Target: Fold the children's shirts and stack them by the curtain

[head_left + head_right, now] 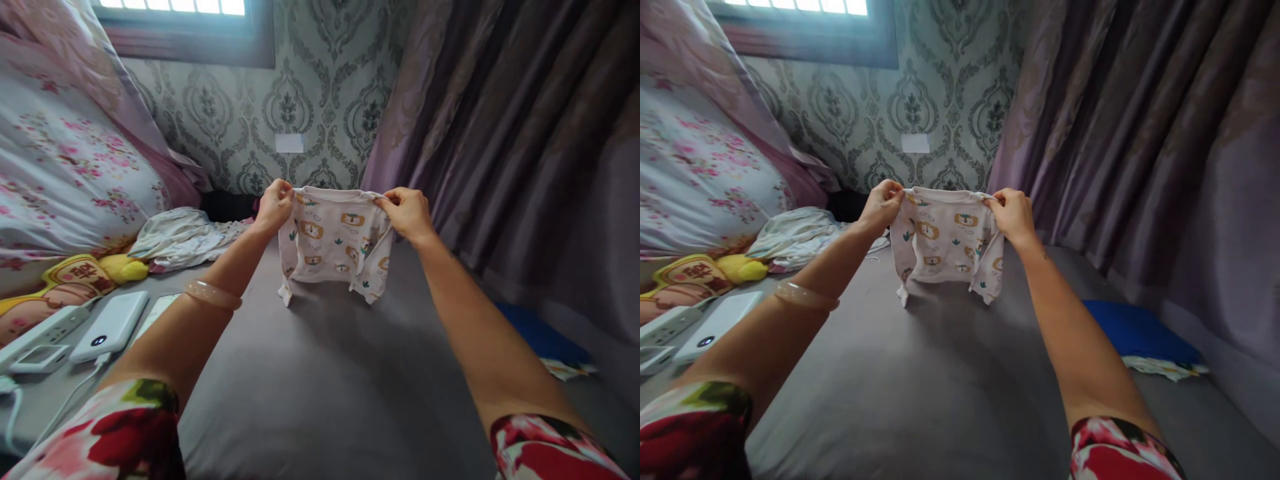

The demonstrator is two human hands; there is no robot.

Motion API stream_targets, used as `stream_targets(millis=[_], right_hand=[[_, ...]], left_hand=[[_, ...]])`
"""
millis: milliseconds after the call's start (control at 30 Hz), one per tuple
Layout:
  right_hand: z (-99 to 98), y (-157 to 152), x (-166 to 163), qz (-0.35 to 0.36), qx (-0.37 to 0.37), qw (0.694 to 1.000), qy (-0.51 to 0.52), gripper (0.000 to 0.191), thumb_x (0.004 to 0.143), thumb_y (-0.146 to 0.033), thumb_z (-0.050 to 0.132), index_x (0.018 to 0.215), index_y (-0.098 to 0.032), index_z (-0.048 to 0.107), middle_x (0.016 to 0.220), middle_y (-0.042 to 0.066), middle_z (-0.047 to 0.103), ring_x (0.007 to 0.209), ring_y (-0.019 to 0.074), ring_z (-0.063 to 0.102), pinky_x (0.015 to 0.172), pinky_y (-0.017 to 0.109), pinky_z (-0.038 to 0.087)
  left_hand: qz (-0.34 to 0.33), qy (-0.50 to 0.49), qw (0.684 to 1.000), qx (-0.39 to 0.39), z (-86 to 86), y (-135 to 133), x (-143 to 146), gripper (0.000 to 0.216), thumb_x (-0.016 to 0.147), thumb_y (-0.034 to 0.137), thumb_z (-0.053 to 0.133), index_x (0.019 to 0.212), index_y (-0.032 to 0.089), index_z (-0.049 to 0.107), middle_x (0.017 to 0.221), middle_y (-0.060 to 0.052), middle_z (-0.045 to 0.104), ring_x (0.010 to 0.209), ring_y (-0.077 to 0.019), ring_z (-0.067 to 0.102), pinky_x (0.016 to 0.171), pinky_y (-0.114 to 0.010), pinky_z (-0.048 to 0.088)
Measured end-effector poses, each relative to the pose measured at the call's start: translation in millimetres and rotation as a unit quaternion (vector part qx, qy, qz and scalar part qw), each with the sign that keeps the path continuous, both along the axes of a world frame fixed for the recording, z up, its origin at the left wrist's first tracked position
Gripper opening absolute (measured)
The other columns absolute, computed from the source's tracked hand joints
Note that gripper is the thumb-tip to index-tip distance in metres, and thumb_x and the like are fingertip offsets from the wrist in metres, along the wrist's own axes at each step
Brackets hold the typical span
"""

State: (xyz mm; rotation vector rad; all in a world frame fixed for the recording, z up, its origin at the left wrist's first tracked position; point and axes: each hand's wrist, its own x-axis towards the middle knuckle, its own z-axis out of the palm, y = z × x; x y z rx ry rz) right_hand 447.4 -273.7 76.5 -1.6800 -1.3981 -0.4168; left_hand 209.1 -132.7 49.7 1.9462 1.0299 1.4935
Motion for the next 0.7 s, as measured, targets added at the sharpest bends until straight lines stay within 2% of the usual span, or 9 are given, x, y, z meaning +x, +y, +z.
stream_targets(millis=[133,233,333,433,533,633,700], right_hand=[[-1.3,-3,-4,0.022,0.001,1.000,0.010,0.039,0.089,-0.051,0.052,0.084,-0.015,0.068,0.074,0.006,0.067,0.070,0.0181,0.060,0.066,0.031,0.044],[-2.5,-10,-12,0.008,0.020,1.000,-0.022,0.038,0.094,-0.047,0.045,0.088,-0.016,0.066,0.076,0.006,0.067,0.072,0.0189,0.060,0.067,0.031,0.045],[-4.0,-29,-23,-0.012,0.051,0.995,-0.089,0.038,0.098,-0.045,0.038,0.096,-0.018,0.064,0.089,0.008,0.068,0.081,0.0199,0.061,0.068,0.031,0.045],[-6.3,-59,-31,-0.032,0.064,0.983,-0.167,0.040,0.100,-0.047,0.032,0.106,-0.020,0.061,0.100,0.007,0.066,0.087,0.0197,0.062,0.067,0.029,0.045],[-5.5,-91,-35,-0.034,0.055,0.972,-0.227,0.042,0.099,-0.051,0.034,0.110,-0.022,0.062,0.097,0.005,0.066,0.085,0.0191,0.063,0.063,0.027,0.045],[4.2,-120,-38,0.002,0.055,0.961,-0.270,0.039,0.098,-0.052,0.039,0.108,-0.024,0.064,0.092,0.003,0.068,0.083,0.0191,0.064,0.063,0.028,0.046],[15.6,-133,-41,0.036,0.072,0.953,-0.291,0.034,0.097,-0.049,0.043,0.106,-0.025,0.066,0.093,0.002,0.070,0.083,0.0189,0.065,0.066,0.029,0.047]], left_hand=[[0.069,-0.052,0.995,0.049,-14.4,-14,8,0.008,0.092,0.023,0.047,0.090,0.020,0.055,0.067,0.003,0.050,0.068,-0.0140,0.055,0.071,-0.028,0.045],[0.127,-0.075,0.977,0.151,-21.3,-31,8,0.015,0.096,0.026,0.041,0.095,0.019,0.055,0.078,0.000,0.055,0.080,-0.0162,0.059,0.079,-0.031,0.046],[0.172,-0.042,0.949,0.260,-21.7,-50,-5,0.021,0.097,0.030,0.040,0.100,0.020,0.058,0.091,-0.004,0.057,0.089,-0.0175,0.058,0.083,-0.032,0.046],[0.202,0.025,0.922,0.329,-16.5,-64,-34,0.024,0.096,0.033,0.044,0.105,0.021,0.062,0.091,-0.006,0.057,0.089,-0.0186,0.057,0.083,-0.032,0.046],[0.224,0.100,0.883,0.401,-6.0,-74,-72,0.027,0.092,0.034,0.050,0.109,0.020,0.065,0.086,-0.007,0.056,0.087,-0.0193,0.057,0.083,-0.035,0.046],[0.234,0.161,0.841,0.460,10.4,-90,-107,0.030,0.088,0.035,0.054,0.112,0.020,0.066,0.086,-0.006,0.055,0.087,-0.0187,0.058,0.085,-0.039,0.046],[0.228,0.177,0.829,0.478,24.3,-106,-121,0.033,0.089,0.036,0.052,0.116,0.021,0.064,0.088,-0.003,0.053,0.092,-0.0192,0.058,0.088,-0.042,0.045]])
